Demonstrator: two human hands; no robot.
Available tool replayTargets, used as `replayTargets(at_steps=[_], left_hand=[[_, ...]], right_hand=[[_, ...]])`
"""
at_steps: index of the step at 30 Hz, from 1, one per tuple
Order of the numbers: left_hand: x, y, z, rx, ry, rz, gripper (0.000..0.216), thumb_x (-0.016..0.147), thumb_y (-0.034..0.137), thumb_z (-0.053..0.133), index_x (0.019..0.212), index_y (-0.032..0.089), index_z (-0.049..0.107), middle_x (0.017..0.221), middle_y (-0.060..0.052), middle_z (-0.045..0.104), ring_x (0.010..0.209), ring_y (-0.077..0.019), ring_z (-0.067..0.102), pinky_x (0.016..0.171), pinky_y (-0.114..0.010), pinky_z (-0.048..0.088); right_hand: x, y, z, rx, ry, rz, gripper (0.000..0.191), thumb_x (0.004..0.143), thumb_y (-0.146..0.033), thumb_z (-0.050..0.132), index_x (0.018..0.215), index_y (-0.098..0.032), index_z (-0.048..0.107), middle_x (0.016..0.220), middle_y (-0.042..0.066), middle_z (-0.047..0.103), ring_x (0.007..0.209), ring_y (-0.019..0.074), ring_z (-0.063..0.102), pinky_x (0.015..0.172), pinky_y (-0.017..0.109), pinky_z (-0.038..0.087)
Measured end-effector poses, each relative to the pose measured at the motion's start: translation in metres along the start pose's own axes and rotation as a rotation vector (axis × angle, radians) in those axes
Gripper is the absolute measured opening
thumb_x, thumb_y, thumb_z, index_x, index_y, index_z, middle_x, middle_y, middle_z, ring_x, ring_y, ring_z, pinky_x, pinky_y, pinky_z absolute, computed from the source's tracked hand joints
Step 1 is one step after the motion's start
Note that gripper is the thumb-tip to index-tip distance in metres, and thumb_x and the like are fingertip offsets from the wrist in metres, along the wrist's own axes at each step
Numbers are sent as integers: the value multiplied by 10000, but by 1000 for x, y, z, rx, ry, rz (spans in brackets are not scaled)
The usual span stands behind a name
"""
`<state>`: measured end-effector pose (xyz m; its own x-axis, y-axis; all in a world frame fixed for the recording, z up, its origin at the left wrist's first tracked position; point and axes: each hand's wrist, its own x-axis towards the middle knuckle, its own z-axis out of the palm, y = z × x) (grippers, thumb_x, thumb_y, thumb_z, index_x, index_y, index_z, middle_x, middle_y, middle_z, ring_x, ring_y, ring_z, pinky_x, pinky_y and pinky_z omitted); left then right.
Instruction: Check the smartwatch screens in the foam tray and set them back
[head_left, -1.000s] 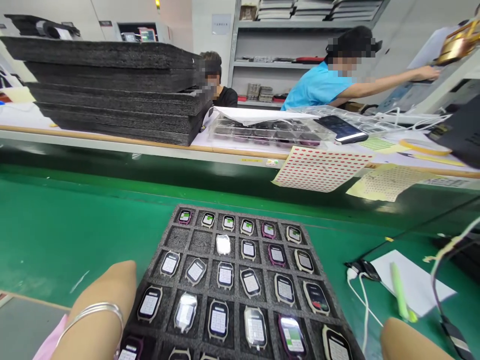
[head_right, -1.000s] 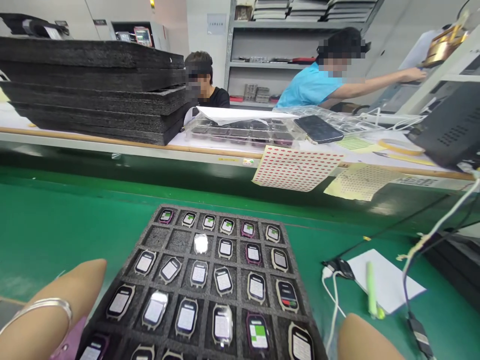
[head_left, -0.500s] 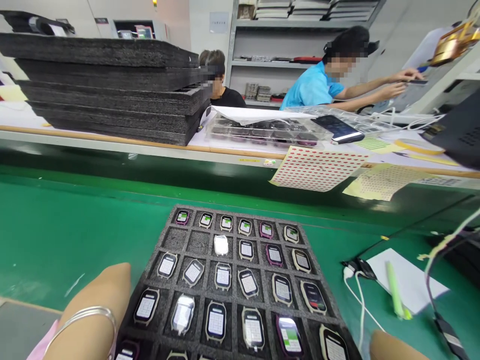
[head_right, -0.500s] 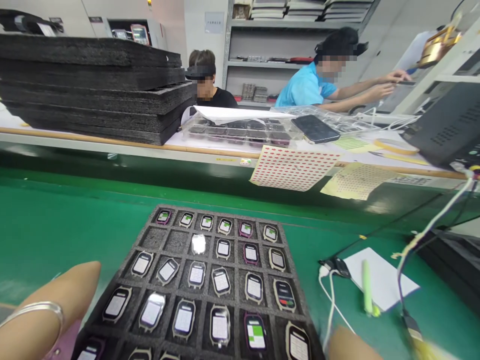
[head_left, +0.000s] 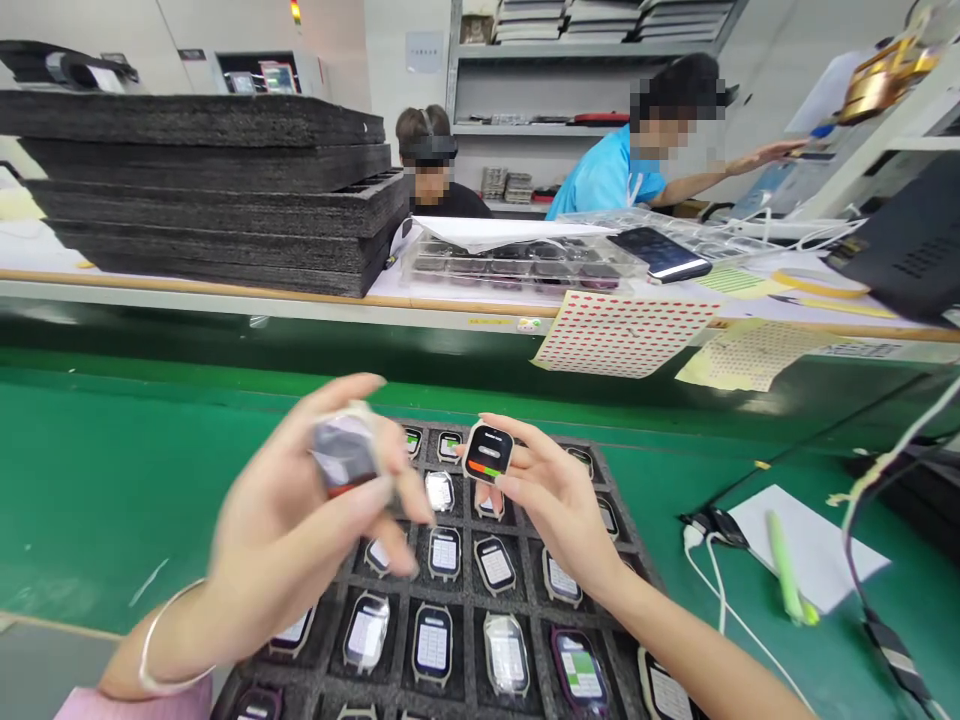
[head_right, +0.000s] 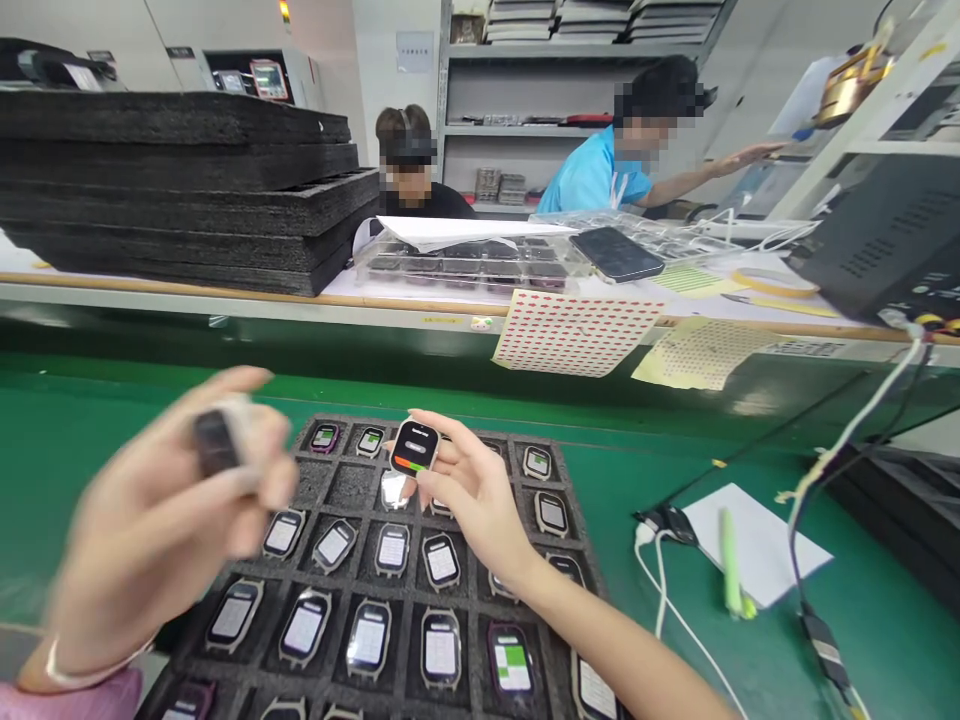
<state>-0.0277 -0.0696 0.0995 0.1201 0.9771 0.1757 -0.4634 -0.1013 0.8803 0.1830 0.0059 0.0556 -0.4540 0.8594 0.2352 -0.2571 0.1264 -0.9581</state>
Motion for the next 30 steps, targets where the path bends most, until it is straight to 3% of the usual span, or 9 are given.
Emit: replayTargets(at_steps=[4, 7, 12, 17, 22, 25, 30], left_hand=[[34, -37, 3, -32, -74, -192, 463, 808, 121, 658, 1231, 204, 488, 920, -50, 616, 807, -174, 642, 688, -274, 581], [40, -55, -1, -35, -114, -218, 521, 773, 93, 663, 1245, 183, 462, 966, -73, 624, 879, -202, 634, 769, -345, 574], [40, -53, -7, -48, -128, -153, 537, 744, 33, 596, 1242, 184, 467, 1012, -74, 618, 908, -213, 636, 799, -370, 564], [40, -55, -9, -50, -161, -138, 540, 752, 30, 565, 1260, 172, 452, 1023, -89, 624, 916, -214, 635, 803, -373, 564], [38, -59, -9, -48, -180, -151, 508, 786, 41, 542, 1267, 171, 444, 1028, -91, 627, 943, -211, 627, 812, -375, 565], [38, -60, -9, -48, -184, -158, 487, 806, 62, 546, 1269, 169, 443, 1036, -95, 629, 941, -211, 632, 814, -379, 566], [39, -59, -9, -59, -180, -147, 430, 859, 134, 566, 1270, 168, 446, 1025, -94, 631, 938, -211, 638, 802, -362, 574]], right_hand=[[2, 2, -5, -19, 9, -8, 380, 867, -186, 572, 1241, -236, 531, 993, 62, 672, 683, 163, 616, 589, 281, 465], [3, 3, -4, -50, 31, -11, 369, 874, -193, 596, 1235, -236, 530, 1011, 61, 675, 695, 150, 623, 600, 264, 479], [4, 4, -3, -104, 60, -13, 396, 843, -162, 650, 1218, -218, 535, 926, 46, 689, 752, 164, 644, 716, 297, 522], [3, 7, -9, -74, 22, -41, 365, 858, -159, 597, 1216, -222, 559, 878, 38, 689, 667, 145, 617, 564, 243, 471], [3, 7, -6, -173, 116, -39, 235, 864, -214, 635, 1098, -204, 618, 688, 2, 659, 517, 108, 550, 474, 220, 419], [3, 7, -3, -201, 145, -27, 223, 844, -207, 665, 1064, -196, 630, 635, -18, 631, 480, 95, 528, 453, 212, 409], [3, 8, -8, -136, 85, -43, 227, 912, -276, 563, 1117, -213, 635, 688, 5, 663, 543, 128, 593, 472, 228, 442]])
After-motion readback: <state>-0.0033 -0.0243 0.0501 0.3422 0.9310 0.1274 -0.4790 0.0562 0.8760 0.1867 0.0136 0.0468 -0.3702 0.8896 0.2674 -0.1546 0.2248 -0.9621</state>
